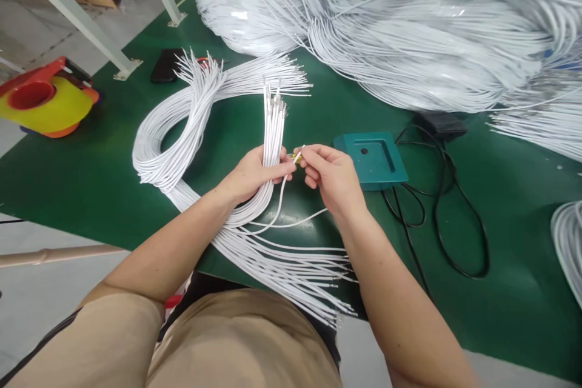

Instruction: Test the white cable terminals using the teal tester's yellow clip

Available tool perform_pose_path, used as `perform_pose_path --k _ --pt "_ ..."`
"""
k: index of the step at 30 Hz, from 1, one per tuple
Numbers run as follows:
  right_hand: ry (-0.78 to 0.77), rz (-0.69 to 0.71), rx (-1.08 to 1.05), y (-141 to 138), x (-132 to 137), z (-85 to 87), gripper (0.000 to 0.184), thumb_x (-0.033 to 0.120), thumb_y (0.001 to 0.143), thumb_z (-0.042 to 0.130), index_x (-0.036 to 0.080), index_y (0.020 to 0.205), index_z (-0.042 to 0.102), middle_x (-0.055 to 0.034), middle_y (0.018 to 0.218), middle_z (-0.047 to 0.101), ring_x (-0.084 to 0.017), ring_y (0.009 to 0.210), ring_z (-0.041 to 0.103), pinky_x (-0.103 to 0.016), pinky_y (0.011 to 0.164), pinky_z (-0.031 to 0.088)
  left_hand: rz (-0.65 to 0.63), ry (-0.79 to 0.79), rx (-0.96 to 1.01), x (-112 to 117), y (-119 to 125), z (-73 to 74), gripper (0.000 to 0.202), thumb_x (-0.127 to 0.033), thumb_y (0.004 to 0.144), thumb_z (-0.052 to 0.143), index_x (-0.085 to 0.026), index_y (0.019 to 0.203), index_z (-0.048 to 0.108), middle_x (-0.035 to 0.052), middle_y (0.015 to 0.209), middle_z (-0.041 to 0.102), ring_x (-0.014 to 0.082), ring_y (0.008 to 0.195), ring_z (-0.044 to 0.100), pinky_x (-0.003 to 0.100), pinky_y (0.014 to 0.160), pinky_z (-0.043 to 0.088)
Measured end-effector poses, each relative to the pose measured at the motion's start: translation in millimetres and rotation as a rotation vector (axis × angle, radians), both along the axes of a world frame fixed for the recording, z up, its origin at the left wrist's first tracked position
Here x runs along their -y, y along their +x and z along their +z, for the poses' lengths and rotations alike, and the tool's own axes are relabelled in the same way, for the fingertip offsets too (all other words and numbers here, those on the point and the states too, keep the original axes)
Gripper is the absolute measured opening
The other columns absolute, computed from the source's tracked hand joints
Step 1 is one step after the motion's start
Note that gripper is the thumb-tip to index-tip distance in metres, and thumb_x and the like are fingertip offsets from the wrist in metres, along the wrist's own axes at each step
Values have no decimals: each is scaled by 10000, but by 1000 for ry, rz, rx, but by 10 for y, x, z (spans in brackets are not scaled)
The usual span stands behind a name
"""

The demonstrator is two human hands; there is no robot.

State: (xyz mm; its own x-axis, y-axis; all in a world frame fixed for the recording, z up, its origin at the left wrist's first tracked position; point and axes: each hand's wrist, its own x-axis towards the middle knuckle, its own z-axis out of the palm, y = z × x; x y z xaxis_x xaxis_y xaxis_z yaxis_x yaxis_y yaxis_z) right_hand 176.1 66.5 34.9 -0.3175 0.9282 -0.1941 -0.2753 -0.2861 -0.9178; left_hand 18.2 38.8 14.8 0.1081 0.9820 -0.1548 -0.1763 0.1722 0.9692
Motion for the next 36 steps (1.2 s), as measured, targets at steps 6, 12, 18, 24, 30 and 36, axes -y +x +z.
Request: perform_pose_path --k 6,12,18,24,30,36 --pt "-205 158 -175 -15 -31 -24 229 270 693 732 146 604 560 81 522 369 -23 439 220 -186 381 161 22 50 49 12 13 -15 364 -237 682 796 -153 844 482 -5 730 643 95 624 640 175 519 422" --pt "-201 148 -119 -1 -71 -3 376 502 712 721 145 673 611 94 475 301 -38 398 283 -195 371 172 -66 129 -86 54 57 -21 259 -209 768 725 -136 879 503 31 780 681 109 664 670 221 626 513" --pt "-234 196 -173 18 -63 -43 376 462 674 795 145 666 594 93 512 353 -20 420 252 -184 386 193 -35 134 -58 43 57 11 301 -231 733 760 -135 850 500 19 741 663 120 656 669 219 585 518" --pt "-228 219 -267 33 -53 -87 311 415 712 787 142 811 676 74 595 453 -26 480 315 -189 489 356 16 155 -20 25 32 -16 334 -224 711 774 -135 873 496 14 783 655 110 661 658 216 579 518" --pt "-75 75 -93 17 -8 -50 204 325 742 731 148 841 718 14 667 588 -70 574 462 -229 564 416 21 148 4 24 13 -26 399 -237 700 786 -144 983 520 11 809 659 105 671 656 204 580 505" --pt "330 -50 413 3 26 -53 160 323 816 627 183 769 688 3 658 623 -110 577 500 -278 613 430 -37 106 18 20 -3 -7 590 -252 721 774 -185 1251 523 2 839 639 98 682 643 202 598 494"
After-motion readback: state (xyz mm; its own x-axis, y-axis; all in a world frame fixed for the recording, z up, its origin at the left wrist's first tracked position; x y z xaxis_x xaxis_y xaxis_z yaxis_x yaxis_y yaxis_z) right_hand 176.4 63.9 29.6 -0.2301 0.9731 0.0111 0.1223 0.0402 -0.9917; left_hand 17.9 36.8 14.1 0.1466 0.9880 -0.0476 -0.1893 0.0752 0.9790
